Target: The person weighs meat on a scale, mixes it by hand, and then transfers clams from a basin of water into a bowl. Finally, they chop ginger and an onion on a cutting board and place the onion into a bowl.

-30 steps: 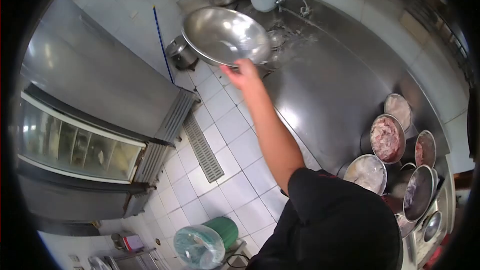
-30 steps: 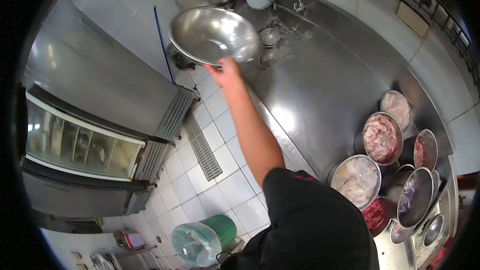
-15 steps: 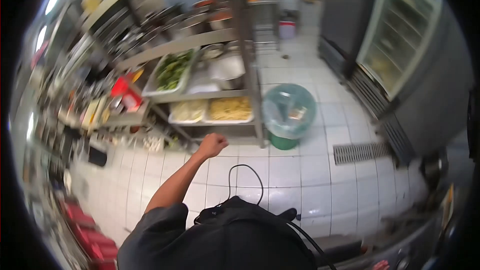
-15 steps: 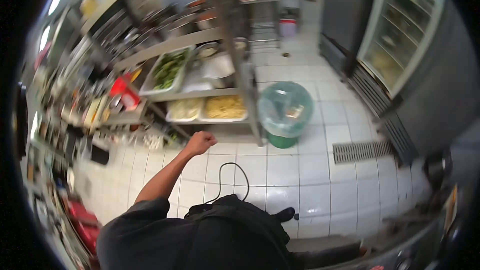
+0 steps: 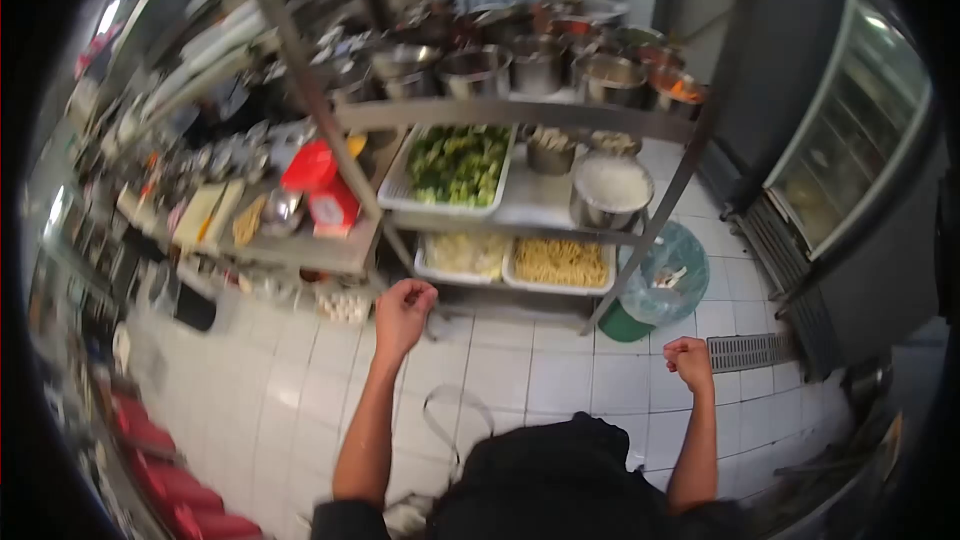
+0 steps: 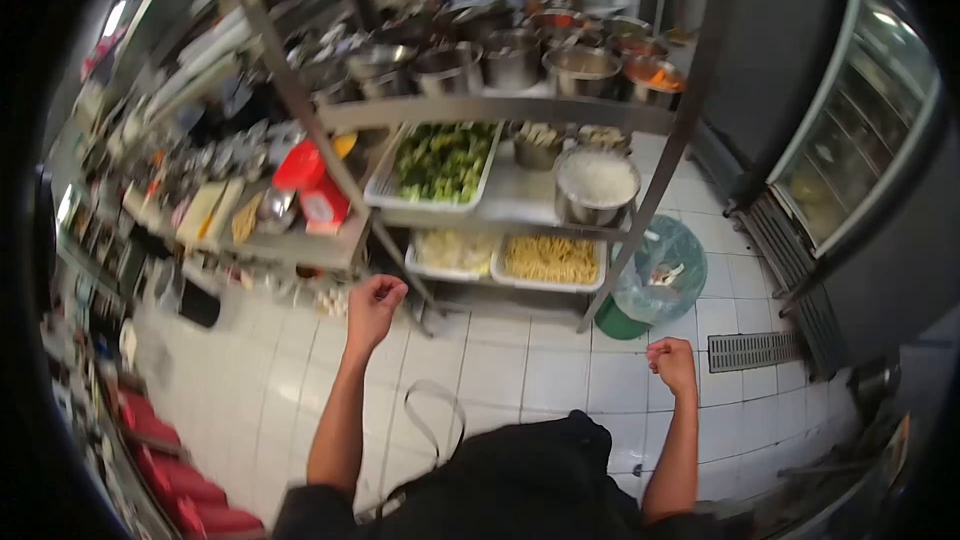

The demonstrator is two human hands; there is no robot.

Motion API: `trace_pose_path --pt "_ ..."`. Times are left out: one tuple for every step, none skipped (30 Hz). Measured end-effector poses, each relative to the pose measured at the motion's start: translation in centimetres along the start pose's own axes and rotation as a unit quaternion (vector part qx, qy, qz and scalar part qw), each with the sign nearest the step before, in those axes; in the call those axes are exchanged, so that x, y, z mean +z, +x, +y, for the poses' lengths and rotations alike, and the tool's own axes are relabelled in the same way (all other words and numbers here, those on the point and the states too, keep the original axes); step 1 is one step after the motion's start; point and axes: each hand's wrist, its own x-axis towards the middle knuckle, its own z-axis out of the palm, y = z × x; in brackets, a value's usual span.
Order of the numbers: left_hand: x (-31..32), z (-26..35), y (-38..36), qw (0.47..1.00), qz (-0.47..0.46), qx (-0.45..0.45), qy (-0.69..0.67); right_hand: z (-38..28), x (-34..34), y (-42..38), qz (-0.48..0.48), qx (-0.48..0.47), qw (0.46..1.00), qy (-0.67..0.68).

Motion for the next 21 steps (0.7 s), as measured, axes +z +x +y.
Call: trace_pose_path --pt "-0.7 3.5 1.5 0.999 0.012 0.017 -0.029 -1.0 1.2 0.3 -0.029 0.016 0.999 -0.006" --pt "-1.2 6.8 3.2 0.996 0.011 0.067 -0.053 -1.0 2.0 1.0 -0.051 0.034 0.997 -0.036" --pt "-1.6 10.3 4.8 0.99 0.014 0.116 -0.079 -0.9 2.5 2.5 -0.074 0.05 0.994 -0.066" --pt "-2.1 14.1 6.0 0.978 -0.001 0.194 -0.072 -0.5 3.3 3.6 -0.101 0.07 0.988 -0.095" --pt "-2.6 17.6 7.6 0.961 -0.008 0.269 -0.065 -0.5 4.3 4.8 -0.132 0.045 0.972 -0.187" --pt "-2.7 20.2 9.3 0.952 -0.036 0.299 -0.056 0.0 5.3 5.8 -0.167 0.021 0.945 -0.281" --pt "-2.5 22.2 10.9 0.943 -0.065 0.323 -0.045 1.0 6.5 6.6 -0.204 0.001 0.905 -0.374" --pt "-2.2 23.9 12.5 0.934 -0.074 0.348 -0.022 2.5 8.2 7.8 -0.206 0.051 0.919 -0.332" --pt "-1.7 25.5 14.1 0.925 -0.08 0.372 0.004 4.0 10.1 9.2 -0.21 0.097 0.929 -0.288" --pt "-1.2 26.9 15.7 0.913 -0.089 0.396 0.036 4.9 12.3 10.2 -0.221 0.082 0.927 -0.29" --pt "-0.5 28.0 17.4 0.905 -0.111 0.407 0.048 5.2 14.6 11.6 -0.232 0.064 0.926 -0.292" --pt "0.4 29.1 18.9 0.897 -0.134 0.417 0.059 5.6 16.5 13.5 -0.235 0.054 0.924 -0.295" --pt "1.5 29.8 20.3 0.888 -0.164 0.423 0.07 7.6 18.9 15.1 -0.241 0.051 0.923 -0.297" --pt "2.8 30.5 21.9 0.877 -0.179 0.435 0.096 9.8 21.5 15.4 -0.249 0.055 0.92 -0.296" --pt "4.3 31.1 23.2 0.867 -0.204 0.435 0.128 11.5 23.2 15.6 -0.249 0.02 0.921 -0.298" --pt "5.7 31.7 24.5 0.857 -0.225 0.436 0.156 12.7 24.3 15.9 -0.246 -0.015 0.92 -0.304" --pt "7.1 32.3 25.6 0.846 -0.244 0.437 0.184 13.4 24.7 15.4 -0.24 -0.031 0.924 -0.296" --pt "8.6 32.9 26.6 0.835 -0.261 0.438 0.207 14.2 25.0 14.9 -0.234 -0.046 0.928 -0.287" --pt "10.3 33.3 27.5 0.823 -0.276 0.439 0.23 15.0 24.7 14.3 -0.218 -0.023 0.938 -0.27" --pt "11.8 33.7 28.3 0.811 -0.292 0.44 0.253 15.8 24.4 13.6 -0.2 0.0 0.947 -0.251" --pt "13.3 34.0 28.9 0.799 -0.292 0.437 0.293 16.8 24.1 12.9 -0.182 0.021 0.956 -0.231"
